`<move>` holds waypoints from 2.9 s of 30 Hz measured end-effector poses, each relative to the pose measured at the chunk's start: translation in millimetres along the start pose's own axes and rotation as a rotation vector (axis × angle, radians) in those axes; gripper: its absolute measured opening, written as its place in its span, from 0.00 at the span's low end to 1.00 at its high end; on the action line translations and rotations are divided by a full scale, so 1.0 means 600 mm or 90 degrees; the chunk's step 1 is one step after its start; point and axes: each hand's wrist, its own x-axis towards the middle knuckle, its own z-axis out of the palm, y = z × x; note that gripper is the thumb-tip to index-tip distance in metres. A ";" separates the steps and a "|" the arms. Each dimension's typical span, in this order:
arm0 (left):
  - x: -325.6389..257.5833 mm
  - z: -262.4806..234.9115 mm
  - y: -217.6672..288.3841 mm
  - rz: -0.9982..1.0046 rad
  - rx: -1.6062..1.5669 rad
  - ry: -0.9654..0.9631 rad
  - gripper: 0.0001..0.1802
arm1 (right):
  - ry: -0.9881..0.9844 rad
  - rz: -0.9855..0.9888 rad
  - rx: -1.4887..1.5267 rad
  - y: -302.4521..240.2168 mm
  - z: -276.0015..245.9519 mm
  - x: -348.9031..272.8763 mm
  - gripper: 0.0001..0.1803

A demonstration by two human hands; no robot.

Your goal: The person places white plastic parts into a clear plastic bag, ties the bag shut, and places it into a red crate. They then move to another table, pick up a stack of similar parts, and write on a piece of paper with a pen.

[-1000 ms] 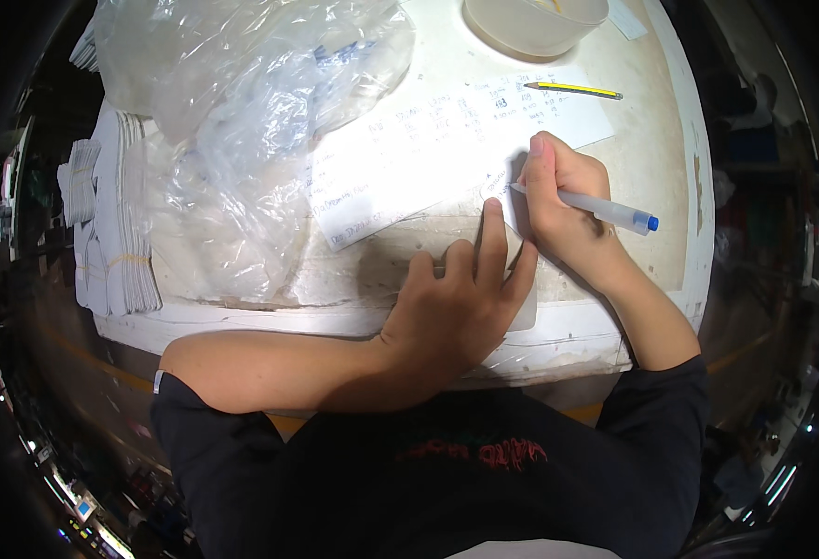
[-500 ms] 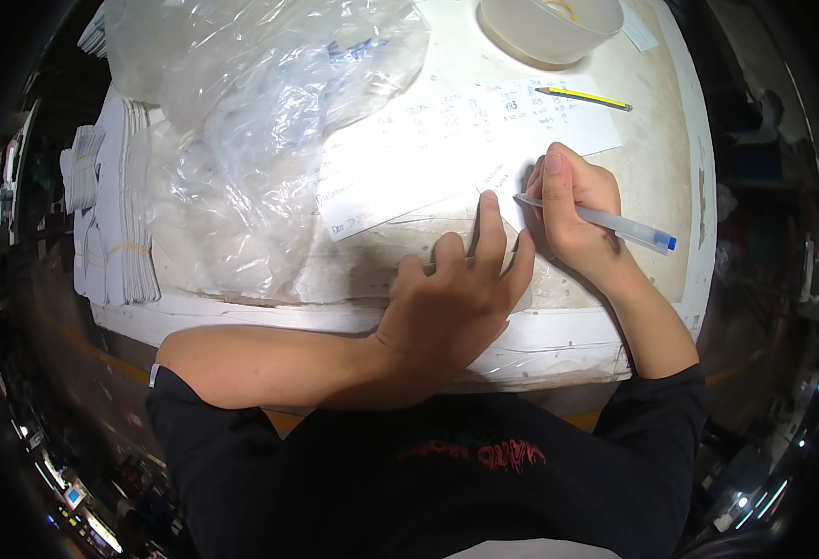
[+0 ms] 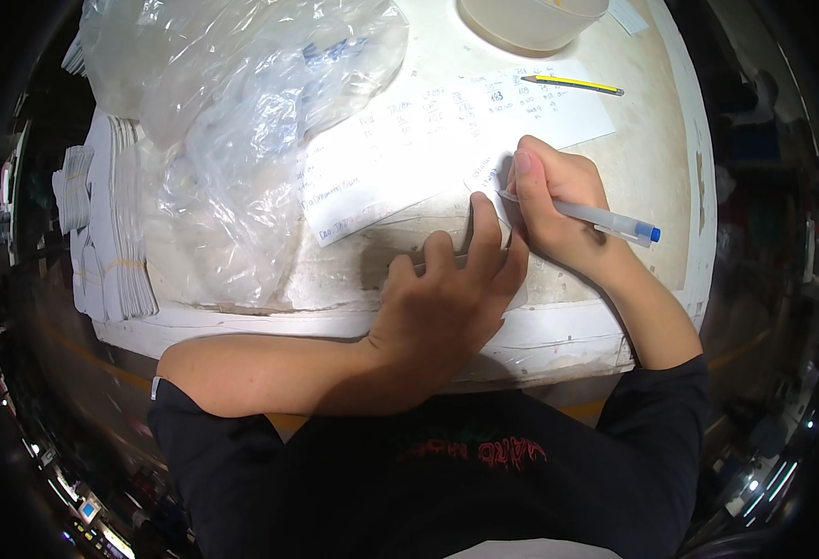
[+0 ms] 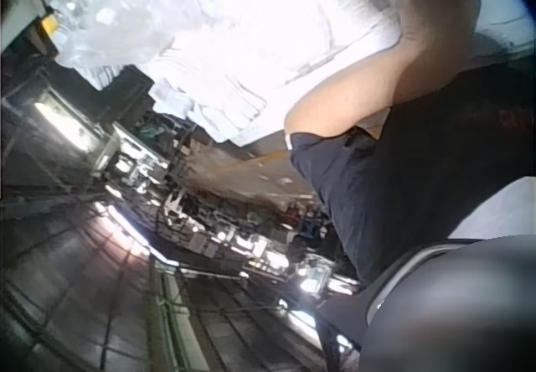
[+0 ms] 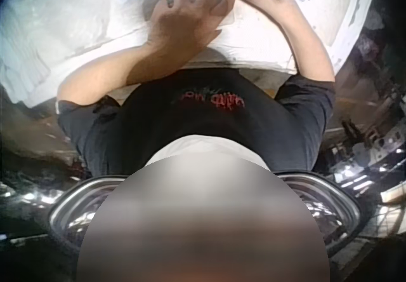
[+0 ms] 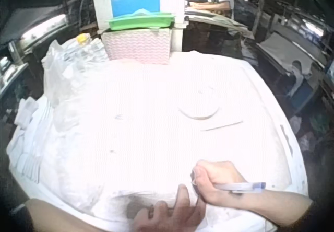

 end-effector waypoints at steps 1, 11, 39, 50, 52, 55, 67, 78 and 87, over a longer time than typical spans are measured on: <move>0.000 0.000 0.000 -0.001 -0.001 0.000 0.41 | 0.001 -0.001 0.000 0.000 0.000 0.000 0.18; 0.001 0.002 -0.001 0.003 0.001 0.011 0.40 | 0.024 -0.023 0.007 0.003 0.002 0.000 0.17; 0.002 0.006 -0.001 0.011 0.010 0.034 0.43 | 0.096 -0.009 0.022 0.007 0.008 0.002 0.17; -0.001 0.008 -0.002 0.013 0.015 0.022 0.44 | 0.109 0.010 0.033 0.002 0.009 0.002 0.17; -0.001 0.007 -0.001 0.012 0.023 0.018 0.45 | 0.132 0.034 0.025 0.006 0.009 0.002 0.17; -0.001 0.004 0.000 -0.001 0.017 -0.003 0.47 | 0.150 0.025 0.060 0.012 0.007 0.000 0.18; 0.002 -0.002 -0.006 -0.001 0.007 -0.030 0.50 | 0.062 0.008 0.059 0.011 -0.003 -0.001 0.18; 0.002 0.000 -0.007 0.007 0.002 -0.025 0.50 | 0.036 0.010 0.041 0.008 0.002 0.000 0.18; 0.004 0.000 -0.006 0.007 0.016 -0.009 0.50 | 0.046 0.000 0.043 0.011 0.001 0.000 0.18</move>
